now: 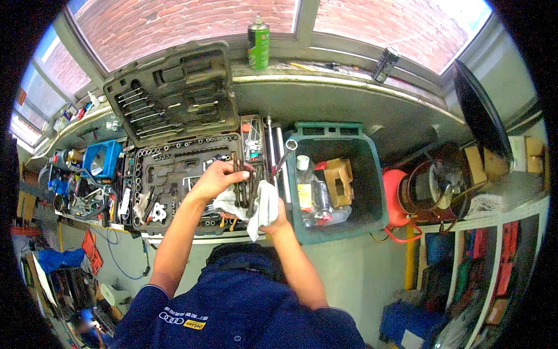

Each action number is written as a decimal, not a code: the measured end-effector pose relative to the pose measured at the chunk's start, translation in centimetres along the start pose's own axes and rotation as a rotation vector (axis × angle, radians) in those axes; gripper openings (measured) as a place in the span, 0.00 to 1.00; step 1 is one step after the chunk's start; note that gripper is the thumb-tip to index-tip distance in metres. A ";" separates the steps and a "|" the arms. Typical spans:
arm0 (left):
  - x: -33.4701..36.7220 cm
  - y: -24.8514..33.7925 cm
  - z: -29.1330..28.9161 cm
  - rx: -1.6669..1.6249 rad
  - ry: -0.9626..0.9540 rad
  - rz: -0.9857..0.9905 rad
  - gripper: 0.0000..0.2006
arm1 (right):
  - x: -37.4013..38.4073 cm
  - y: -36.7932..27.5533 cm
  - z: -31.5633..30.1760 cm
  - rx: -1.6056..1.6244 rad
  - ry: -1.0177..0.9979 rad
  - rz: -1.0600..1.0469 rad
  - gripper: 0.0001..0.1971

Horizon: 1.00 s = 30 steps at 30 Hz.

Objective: The person cleans small metal engine parts with a spray and a cloth at a workbench. They then walk to a car with an open hood and use a flashlight to inspect the engine bay.

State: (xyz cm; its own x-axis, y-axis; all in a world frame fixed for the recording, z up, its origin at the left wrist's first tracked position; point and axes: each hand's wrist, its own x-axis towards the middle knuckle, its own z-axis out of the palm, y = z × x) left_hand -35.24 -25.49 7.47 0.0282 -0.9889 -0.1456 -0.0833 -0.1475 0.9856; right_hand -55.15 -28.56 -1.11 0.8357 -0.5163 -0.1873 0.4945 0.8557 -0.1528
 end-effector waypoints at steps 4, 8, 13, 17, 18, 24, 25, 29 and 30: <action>0.2 1.9 -0.3 0.155 -0.004 -0.034 0.13 | -0.9 -0.9 2.8 0.022 -0.164 0.028 0.27; 0.7 2.9 0.2 0.176 -0.020 -0.121 0.13 | -0.3 -1.1 -2.8 -0.470 -0.059 -0.176 0.25; 1.0 2.3 1.2 0.353 -0.048 0.029 0.10 | -0.5 -1.7 -2.3 -0.254 -0.184 -0.206 0.23; 1.2 0.8 1.9 0.531 0.001 0.074 0.10 | -0.3 -1.4 -4.1 0.053 -0.285 -0.134 0.27; 1.2 0.5 1.9 0.585 0.015 0.089 0.10 | -0.1 -1.4 -4.6 0.041 -0.269 -0.144 0.27; 1.5 1.3 1.7 0.582 -0.014 0.098 0.18 | -0.1 -1.9 -3.9 -0.075 -0.245 -0.175 0.25; 1.5 2.0 2.1 0.562 -0.034 0.063 0.17 | -0.4 -2.0 -3.4 -0.261 -0.187 -0.249 0.24; 1.3 -0.5 2.5 0.677 0.061 0.199 0.15 | 0.2 -1.8 -2.5 0.075 -0.213 -0.142 0.26; 1.4 0.0 3.0 0.694 0.103 0.236 0.15 | 0.4 -1.8 -2.7 0.149 -0.240 -0.114 0.27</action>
State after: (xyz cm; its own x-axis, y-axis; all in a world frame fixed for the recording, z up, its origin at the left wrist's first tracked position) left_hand -38.21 -26.94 7.00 0.0221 -0.9942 0.1056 -0.7082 0.0590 0.7036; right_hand -56.36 -30.34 -3.48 0.7969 -0.6012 0.0600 0.6028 0.7978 -0.0121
